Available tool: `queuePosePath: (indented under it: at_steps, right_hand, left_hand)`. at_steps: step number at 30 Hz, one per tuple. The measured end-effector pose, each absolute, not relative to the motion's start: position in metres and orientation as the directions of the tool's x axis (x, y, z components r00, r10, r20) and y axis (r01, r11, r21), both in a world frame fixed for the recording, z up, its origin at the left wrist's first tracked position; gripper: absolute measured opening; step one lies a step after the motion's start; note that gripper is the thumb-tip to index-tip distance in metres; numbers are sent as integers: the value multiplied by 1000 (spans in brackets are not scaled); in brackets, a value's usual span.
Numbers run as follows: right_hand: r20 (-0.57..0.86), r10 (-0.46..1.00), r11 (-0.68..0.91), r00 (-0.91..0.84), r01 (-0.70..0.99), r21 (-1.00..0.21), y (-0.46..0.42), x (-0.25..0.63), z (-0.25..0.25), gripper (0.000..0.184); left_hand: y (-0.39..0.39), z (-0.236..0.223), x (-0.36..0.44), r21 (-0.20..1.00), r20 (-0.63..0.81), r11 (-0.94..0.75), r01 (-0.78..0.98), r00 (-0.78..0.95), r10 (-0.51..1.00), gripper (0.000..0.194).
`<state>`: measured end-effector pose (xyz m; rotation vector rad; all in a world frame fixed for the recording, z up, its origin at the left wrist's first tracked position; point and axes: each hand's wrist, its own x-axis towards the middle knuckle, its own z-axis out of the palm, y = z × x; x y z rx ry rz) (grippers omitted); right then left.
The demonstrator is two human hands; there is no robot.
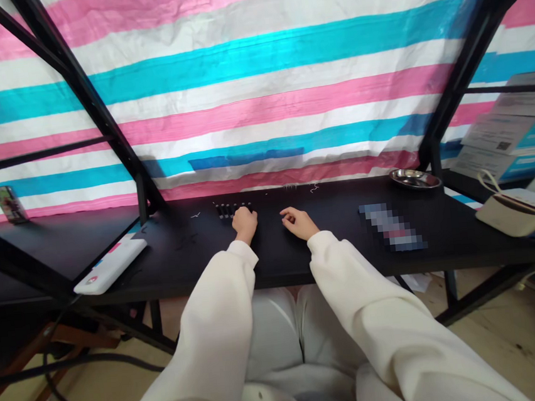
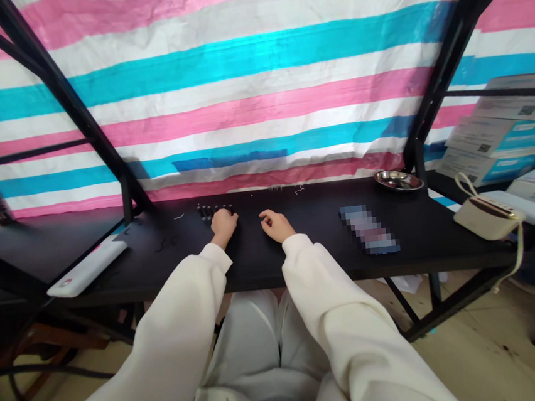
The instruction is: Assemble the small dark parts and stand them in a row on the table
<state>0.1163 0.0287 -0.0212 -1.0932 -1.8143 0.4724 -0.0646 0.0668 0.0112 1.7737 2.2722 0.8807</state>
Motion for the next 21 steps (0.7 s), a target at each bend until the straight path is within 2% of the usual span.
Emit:
queuePosePath:
  at_steps: [11,16,18,21]
  right_hand:
    - [519,840,526,-161,478,-704,29,117,-21,22]
    - [509,849,505,-144,507,-699,28,118,-21,21]
    - [492,860,484,-136,525,-700,28,118,-20,20]
    - [471,874,452,-119,556,-698,27,118,-18,20]
  left_hand:
    - [68,11,-64,428,214,191,883,-305,928,22]
    - [60,10,-64,479,189,213,852,-337,922,22]
    - [51,7,-61,519,228,141,843,-296,928,21]
    - [36,2,-52,560,340,-61,826,-162,926,25]
